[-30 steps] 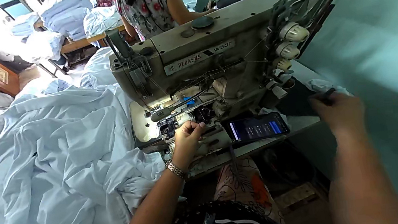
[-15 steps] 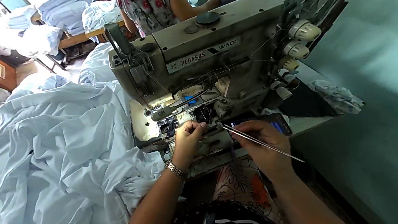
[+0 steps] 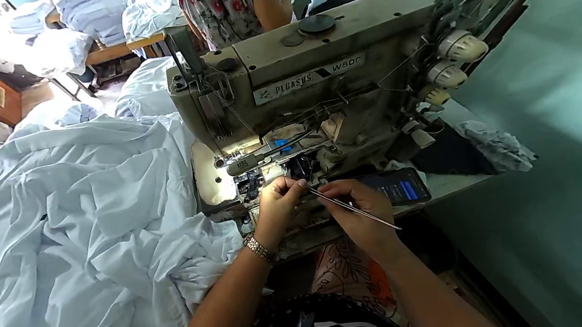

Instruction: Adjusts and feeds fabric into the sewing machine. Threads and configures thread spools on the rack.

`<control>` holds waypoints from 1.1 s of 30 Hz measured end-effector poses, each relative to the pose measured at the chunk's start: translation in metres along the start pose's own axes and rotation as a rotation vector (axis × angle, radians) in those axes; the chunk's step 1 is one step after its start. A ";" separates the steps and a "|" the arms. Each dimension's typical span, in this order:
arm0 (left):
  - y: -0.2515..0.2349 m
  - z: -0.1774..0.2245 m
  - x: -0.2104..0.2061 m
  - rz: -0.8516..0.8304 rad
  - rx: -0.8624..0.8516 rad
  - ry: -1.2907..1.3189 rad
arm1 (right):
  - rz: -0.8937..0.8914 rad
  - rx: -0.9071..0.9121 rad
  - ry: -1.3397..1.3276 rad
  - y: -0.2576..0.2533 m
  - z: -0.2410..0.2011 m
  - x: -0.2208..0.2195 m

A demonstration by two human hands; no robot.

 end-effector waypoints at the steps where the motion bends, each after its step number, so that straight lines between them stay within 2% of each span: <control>1: 0.000 0.000 0.000 -0.002 -0.003 -0.006 | 0.000 0.006 0.006 0.000 0.001 0.000; 17: -0.001 -0.002 0.001 -0.002 -0.038 -0.016 | -0.022 0.020 0.031 0.000 0.006 -0.005; 26: 0.005 0.006 0.011 0.044 0.030 0.080 | 0.069 0.039 0.117 -0.016 0.026 0.002; 29: 0.021 0.010 0.023 0.092 -0.032 0.024 | 0.062 0.026 0.167 -0.024 0.040 -0.003; 33: 0.053 0.007 0.046 0.107 -0.309 -0.200 | 0.033 0.040 0.200 -0.029 0.053 -0.009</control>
Point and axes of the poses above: each hand's wrist, its own y-axis away from the middle knuckle, its own x-axis out of the back of the hand, z = x × y, the point moved 5 cm from there along -y, towards the middle knuckle, and after that the axes turned 11 degrees about x, right-handed, at the moved point
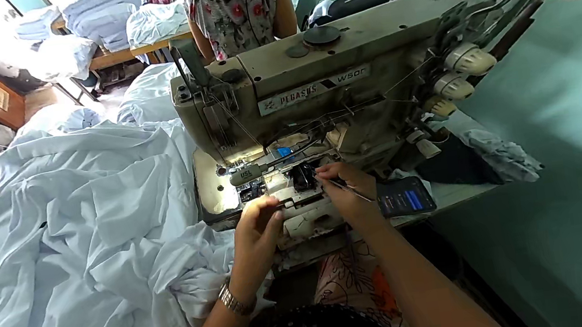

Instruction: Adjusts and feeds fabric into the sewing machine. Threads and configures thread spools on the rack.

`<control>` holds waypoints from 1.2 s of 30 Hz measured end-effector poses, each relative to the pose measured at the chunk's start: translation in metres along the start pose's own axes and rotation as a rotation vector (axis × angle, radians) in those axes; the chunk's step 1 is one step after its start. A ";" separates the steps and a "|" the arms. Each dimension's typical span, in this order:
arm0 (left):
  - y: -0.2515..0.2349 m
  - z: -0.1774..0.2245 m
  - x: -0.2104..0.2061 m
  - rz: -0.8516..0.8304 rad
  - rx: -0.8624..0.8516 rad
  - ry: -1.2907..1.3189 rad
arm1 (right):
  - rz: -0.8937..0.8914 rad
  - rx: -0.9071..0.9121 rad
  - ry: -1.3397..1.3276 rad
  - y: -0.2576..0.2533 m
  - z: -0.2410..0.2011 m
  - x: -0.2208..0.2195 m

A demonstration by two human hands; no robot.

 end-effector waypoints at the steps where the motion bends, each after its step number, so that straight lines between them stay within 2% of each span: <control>1: 0.008 0.000 0.006 0.007 -0.054 -0.062 | -0.006 0.004 0.004 -0.001 0.001 -0.002; 5: 0.035 -0.006 0.021 0.075 -0.180 -0.305 | -0.024 0.008 0.023 -0.003 0.004 -0.008; 7: 0.042 -0.012 0.024 0.080 -0.216 -0.336 | -0.023 0.007 0.020 -0.003 0.006 -0.010; 16: 0.037 -0.033 0.024 0.062 -0.219 -0.263 | -0.025 0.004 -0.016 -0.003 0.010 -0.014; 36: 0.036 -0.034 0.022 0.035 -0.214 -0.261 | -0.016 -0.049 -0.094 -0.007 0.012 -0.016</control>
Point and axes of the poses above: each hand's wrist, its own y-axis away from the middle knuckle, its own x-axis out of the back of the hand, z = x × y, the point moved 5 cm from there along -y, towards the middle knuckle, and after that the axes turned 11 degrees about x, right-handed, at the moved point
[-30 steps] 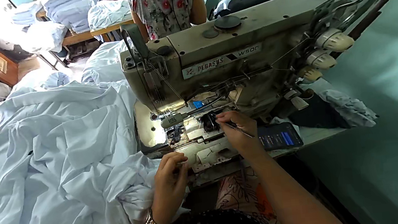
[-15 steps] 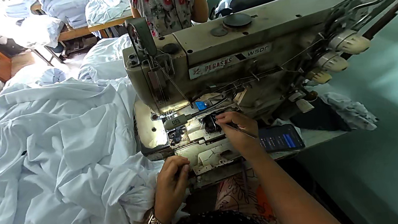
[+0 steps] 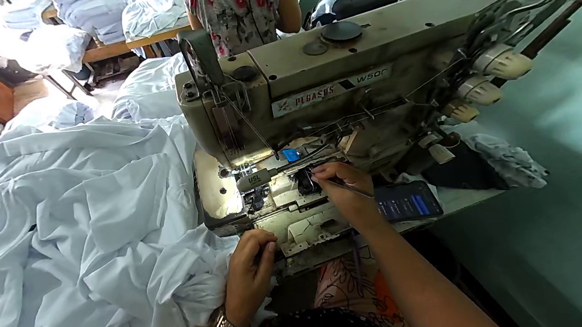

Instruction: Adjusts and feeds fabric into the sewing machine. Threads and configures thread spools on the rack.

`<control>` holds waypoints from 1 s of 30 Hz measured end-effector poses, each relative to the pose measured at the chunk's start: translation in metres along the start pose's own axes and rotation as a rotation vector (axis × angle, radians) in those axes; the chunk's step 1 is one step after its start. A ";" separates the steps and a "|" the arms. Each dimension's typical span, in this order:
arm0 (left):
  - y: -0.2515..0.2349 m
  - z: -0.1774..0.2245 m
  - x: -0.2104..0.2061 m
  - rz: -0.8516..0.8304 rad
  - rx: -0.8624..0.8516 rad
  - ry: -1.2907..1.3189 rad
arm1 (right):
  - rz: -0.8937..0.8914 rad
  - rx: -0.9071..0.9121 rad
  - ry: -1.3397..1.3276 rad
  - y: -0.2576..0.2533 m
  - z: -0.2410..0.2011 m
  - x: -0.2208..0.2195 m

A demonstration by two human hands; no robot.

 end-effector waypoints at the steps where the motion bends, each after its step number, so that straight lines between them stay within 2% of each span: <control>1: 0.000 0.000 0.000 0.000 -0.002 0.002 | 0.004 -0.010 -0.007 0.000 0.001 0.000; 11: 0.000 -0.001 -0.001 -0.008 0.001 0.009 | 0.008 -0.074 -0.065 0.000 0.004 0.001; 30: 0.001 -0.001 0.000 -0.016 -0.002 0.009 | 0.033 -0.020 0.058 0.003 0.000 0.003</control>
Point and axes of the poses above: each hand's wrist, its own y-axis away from the middle knuckle, its own x-axis out of the back of the hand, z = x × y, the point moved 5 cm from there along -y, towards the middle knuckle, and after that the axes turned 11 degrees about x, right-handed, at the moved point
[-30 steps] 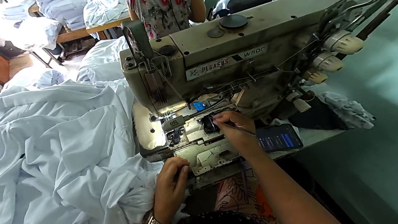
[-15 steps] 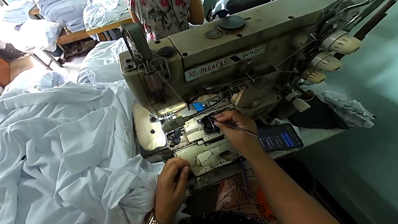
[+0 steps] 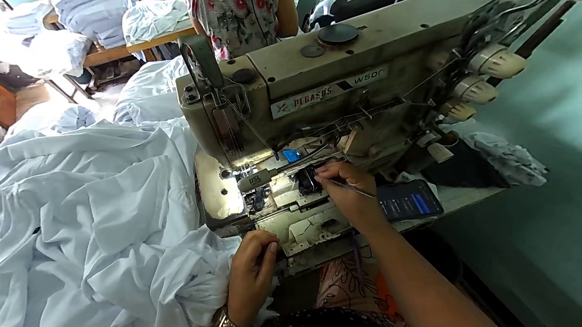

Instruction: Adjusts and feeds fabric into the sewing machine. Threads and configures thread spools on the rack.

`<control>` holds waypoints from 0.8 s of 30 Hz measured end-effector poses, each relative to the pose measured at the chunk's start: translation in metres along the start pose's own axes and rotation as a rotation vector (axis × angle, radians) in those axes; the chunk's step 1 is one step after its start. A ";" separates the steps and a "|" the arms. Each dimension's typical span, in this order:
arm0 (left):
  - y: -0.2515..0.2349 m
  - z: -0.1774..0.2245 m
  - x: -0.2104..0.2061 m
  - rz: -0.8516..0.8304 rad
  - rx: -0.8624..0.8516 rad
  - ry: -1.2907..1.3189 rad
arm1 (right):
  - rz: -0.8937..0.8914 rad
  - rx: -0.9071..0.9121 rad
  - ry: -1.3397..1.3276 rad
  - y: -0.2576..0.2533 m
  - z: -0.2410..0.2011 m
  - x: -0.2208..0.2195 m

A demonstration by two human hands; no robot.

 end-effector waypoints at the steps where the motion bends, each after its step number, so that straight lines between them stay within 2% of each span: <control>1: 0.000 0.000 0.000 0.000 -0.002 -0.002 | -0.007 0.001 -0.012 0.000 0.000 -0.001; 7: 0.000 -0.001 -0.001 0.001 -0.009 -0.007 | -0.027 -0.011 -0.020 -0.002 -0.003 0.000; 12: 0.000 -0.001 -0.001 0.003 -0.013 -0.016 | -0.010 0.047 -0.025 0.001 -0.015 0.002; 24: 0.001 -0.002 -0.001 0.016 -0.019 -0.028 | -0.152 0.095 0.126 -0.004 -0.011 -0.018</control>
Point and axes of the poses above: each hand's wrist, its own y-axis away from the middle knuckle, its own x-axis out of the back of the hand, z = x × y, the point moved 5 cm from there along -y, towards the middle knuckle, and after that the axes turned 11 degrees about x, right-handed, at the moved point
